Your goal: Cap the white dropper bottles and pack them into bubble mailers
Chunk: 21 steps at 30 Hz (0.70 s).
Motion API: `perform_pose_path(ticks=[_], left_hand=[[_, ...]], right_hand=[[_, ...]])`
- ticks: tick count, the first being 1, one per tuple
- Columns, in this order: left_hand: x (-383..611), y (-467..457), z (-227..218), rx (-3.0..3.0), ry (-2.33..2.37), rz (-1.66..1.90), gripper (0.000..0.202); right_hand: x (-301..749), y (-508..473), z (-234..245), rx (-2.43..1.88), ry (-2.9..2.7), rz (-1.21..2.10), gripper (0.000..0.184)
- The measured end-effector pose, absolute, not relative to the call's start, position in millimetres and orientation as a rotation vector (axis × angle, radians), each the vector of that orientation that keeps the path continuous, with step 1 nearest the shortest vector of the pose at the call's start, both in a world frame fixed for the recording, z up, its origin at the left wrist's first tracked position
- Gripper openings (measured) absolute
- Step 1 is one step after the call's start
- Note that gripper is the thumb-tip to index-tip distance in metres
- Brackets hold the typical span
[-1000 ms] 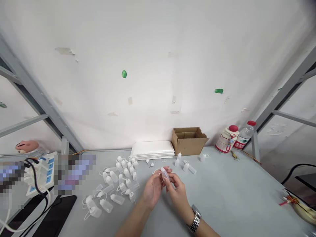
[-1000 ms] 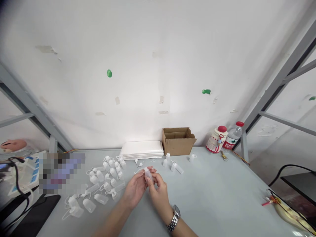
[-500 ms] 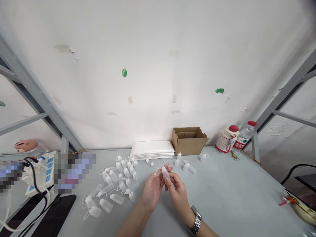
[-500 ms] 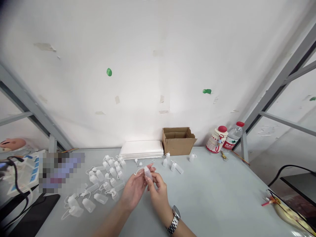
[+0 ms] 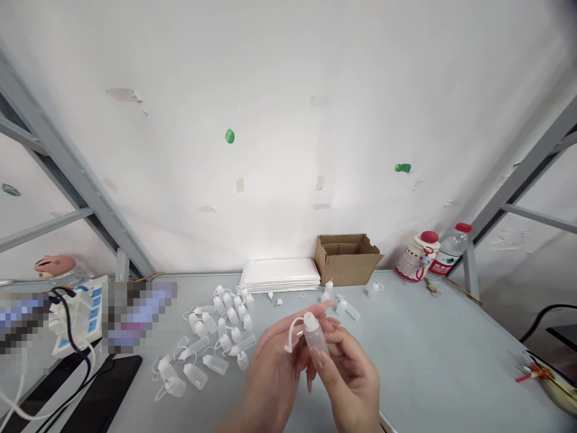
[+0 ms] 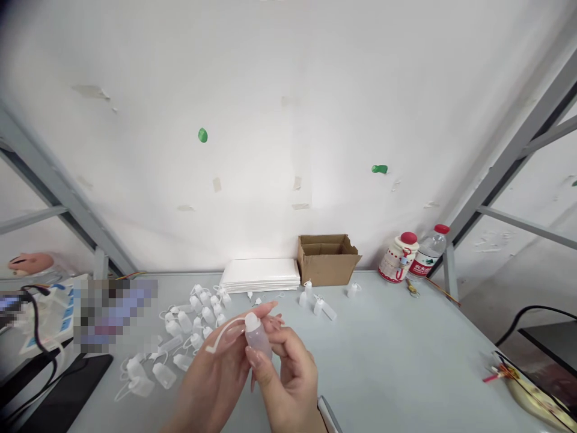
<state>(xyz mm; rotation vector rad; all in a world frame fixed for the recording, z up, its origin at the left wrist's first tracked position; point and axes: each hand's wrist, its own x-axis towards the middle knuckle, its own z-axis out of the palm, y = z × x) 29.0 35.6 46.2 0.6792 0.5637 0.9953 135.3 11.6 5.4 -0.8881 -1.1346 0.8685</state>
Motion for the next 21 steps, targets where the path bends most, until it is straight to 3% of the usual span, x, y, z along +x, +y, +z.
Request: perform_pose_path(ticks=[5,16,21], left_hand=[[29.1,43.8,33.3,0.634,0.642,1.025,0.047],[34.5,44.9,24.3,0.502,0.583,1.034,0.021],[35.8,56.2,14.8,0.451,0.574,0.996,0.033]], right_hand=[[131.3,22.2,1.0,-0.865,-1.173,0.899,0.019],[132.5,21.9,-5.6,-0.926,-1.163,0.865,0.019],[133.0,34.0,-13.5,-0.918,-1.112,1.016,0.022]])
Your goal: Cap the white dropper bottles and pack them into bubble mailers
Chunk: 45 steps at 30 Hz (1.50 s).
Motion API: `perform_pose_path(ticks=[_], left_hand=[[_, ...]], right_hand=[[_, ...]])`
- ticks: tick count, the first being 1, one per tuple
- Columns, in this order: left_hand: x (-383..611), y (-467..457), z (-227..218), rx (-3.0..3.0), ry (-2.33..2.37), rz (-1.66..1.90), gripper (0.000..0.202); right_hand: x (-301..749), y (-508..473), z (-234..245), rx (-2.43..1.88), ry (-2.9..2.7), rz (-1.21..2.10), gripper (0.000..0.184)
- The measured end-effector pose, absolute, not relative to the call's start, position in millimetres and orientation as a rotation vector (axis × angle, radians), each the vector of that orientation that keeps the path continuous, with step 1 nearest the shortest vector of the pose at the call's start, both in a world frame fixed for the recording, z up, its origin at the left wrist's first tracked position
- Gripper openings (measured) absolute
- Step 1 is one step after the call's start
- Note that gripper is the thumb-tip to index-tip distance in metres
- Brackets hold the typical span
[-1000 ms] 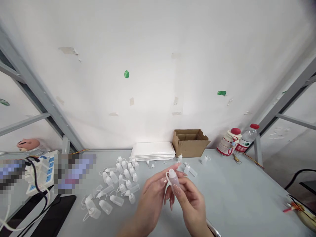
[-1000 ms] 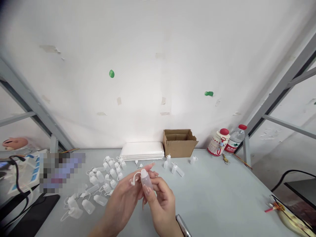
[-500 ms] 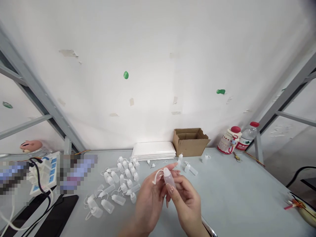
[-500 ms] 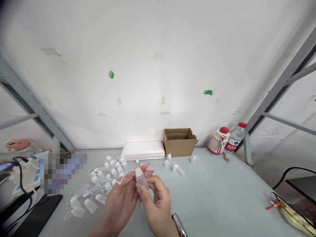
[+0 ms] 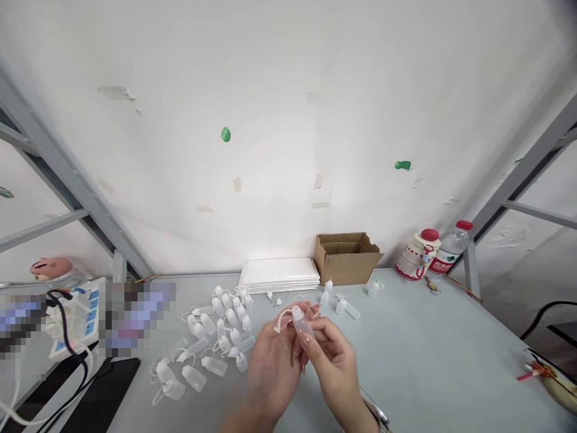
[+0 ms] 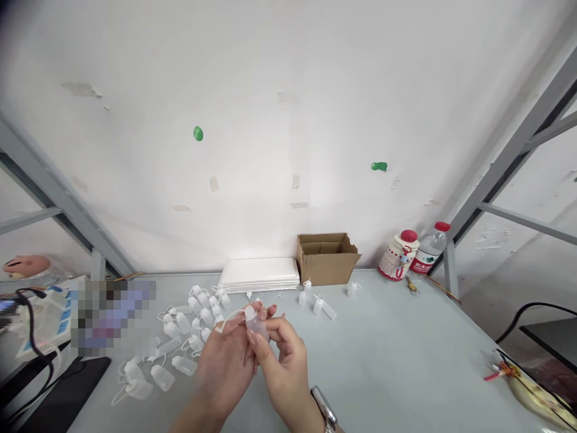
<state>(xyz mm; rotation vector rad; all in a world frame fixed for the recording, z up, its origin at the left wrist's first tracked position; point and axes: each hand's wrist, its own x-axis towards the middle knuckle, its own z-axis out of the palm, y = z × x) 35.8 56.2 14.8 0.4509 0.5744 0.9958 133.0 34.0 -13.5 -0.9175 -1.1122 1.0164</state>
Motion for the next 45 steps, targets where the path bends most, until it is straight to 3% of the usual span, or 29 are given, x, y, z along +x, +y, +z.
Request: perform_pose_path(ticks=[8,19,26,34,45], left_hand=[[39.3,86.7,-21.5,0.389,0.64,0.958,0.046],[40.4,95.1,-43.8,0.303,0.716,0.939,0.031],[38.3,92.7,-53.0,0.414,0.693,0.999,0.019],[38.5,85.4,-52.5,0.684,0.6,1.071,0.043],[39.2,85.1,-52.7,0.651,0.625,1.096,0.039]], right_hand=[[133.5,67.9,-39.6,-0.933,-1.029,1.17,0.033],[131.7,72.8,-69.5,-0.981,-1.043,1.145,0.034],[132.4,66.0,-80.6,-1.131,-1.261,0.757,0.022],[139.9,69.5,-82.2,-1.126,-1.396,0.452,0.009],[139.3,69.0,-84.5,-1.09,-1.506,0.133,0.009]])
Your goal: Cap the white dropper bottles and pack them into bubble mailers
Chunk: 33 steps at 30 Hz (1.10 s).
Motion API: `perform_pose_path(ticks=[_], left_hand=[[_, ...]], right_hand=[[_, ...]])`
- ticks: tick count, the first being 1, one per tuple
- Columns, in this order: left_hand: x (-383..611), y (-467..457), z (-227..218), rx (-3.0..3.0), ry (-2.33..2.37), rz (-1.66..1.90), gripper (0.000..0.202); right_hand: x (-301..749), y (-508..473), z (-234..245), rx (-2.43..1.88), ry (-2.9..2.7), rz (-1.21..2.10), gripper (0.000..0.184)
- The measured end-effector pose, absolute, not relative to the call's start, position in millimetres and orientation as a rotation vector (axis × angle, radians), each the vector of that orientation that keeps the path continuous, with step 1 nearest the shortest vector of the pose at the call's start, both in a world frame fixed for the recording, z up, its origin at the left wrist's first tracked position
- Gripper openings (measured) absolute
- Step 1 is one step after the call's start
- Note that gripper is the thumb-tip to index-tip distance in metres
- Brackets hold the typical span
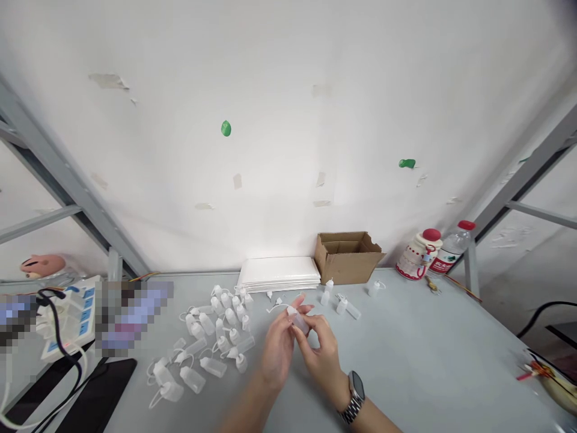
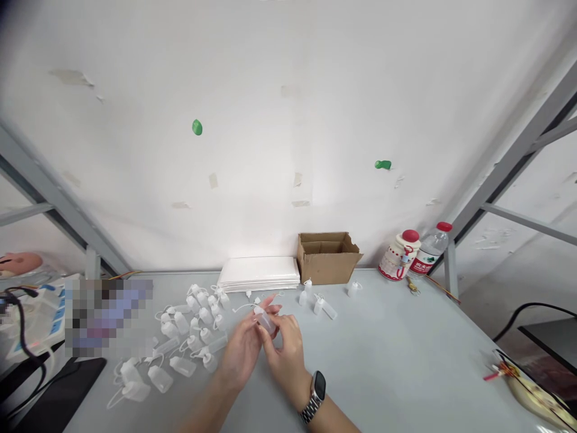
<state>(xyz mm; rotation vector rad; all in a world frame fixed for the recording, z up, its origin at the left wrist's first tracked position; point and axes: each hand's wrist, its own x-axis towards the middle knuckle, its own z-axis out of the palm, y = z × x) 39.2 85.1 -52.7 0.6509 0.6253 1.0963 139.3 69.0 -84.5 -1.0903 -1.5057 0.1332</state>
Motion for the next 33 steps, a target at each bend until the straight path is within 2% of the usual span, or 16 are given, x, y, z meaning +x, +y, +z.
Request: perform_pose_path(ticks=[4,6,9,14,18,20,28,33], left_hand=[[40.2,87.1,-55.3,0.638,0.617,1.183,0.02],[40.4,88.4,-56.2,0.649,0.61,1.181,0.016],[40.3,89.5,-56.4,0.693,0.601,1.144,0.019],[39.9,92.8,-57.1,0.741,0.652,1.134,0.024],[38.4,96.7,-58.2,0.696,0.667,1.134,0.036],[37.2,97.0,-57.3,0.689,0.642,1.113,0.04],[34.0,95.0,-51.3,0.69,0.691,1.071,0.042],[34.0,99.2,-56.9,0.65,0.733,1.094,0.032]], right_hand=[[140.1,68.9,-84.7,-1.084,-1.489,0.133,0.009],[140.0,68.0,-85.8,-1.094,-1.446,0.213,0.007],[138.9,66.9,-87.3,-1.119,-1.361,0.407,0.007],[138.0,72.2,-83.9,-1.101,-1.125,0.859,0.02],[142.6,80.8,-72.7,-0.835,-0.982,1.365,0.031],[145.0,83.0,-67.7,-0.692,-0.937,1.511,0.034],[141.0,79.6,-67.8,-0.6,-0.891,1.658,0.039],[138.8,80.1,-68.2,-0.681,-0.894,1.652,0.039]])
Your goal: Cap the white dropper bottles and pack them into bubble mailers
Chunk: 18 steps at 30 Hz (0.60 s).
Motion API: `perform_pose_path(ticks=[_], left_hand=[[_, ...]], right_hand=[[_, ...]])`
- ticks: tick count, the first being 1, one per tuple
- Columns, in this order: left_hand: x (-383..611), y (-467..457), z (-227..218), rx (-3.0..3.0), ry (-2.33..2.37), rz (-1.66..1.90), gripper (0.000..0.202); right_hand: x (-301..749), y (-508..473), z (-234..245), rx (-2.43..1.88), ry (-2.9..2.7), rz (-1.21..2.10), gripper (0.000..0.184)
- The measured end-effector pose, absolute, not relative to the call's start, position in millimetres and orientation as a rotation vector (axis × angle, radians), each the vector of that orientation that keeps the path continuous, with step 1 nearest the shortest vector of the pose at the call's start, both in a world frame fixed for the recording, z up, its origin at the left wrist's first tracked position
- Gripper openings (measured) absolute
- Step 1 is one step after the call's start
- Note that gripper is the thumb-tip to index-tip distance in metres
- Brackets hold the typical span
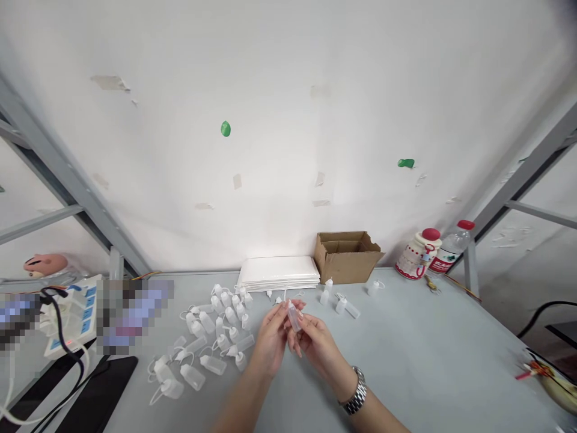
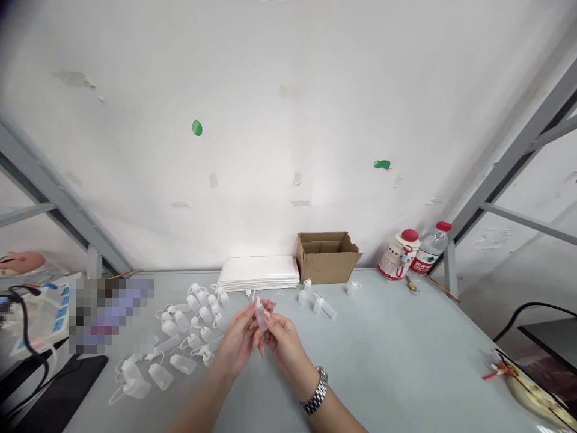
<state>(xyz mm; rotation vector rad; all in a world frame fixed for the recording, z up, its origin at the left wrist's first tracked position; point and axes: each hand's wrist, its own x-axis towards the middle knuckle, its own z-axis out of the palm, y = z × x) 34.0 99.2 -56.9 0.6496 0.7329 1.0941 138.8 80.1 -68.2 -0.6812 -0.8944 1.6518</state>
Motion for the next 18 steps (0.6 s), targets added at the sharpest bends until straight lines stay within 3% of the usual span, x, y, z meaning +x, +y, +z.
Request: perform_pose_path(ticks=[12,15,18], left_hand=[[35.1,102.6,-63.9,0.732,0.833,1.206,0.044],[29.9,105.9,-67.0,0.739,0.986,1.472,0.045],[27.5,107.2,-68.4,0.658,1.087,1.558,0.049]], right_hand=[[139.5,85.9,-77.8,-0.906,-1.007,1.529,0.053],[147.6,101.2,-92.0,-1.156,-1.126,1.294,0.051],[154.6,123.0,-106.1,-1.367,-1.335,0.867,0.032]])
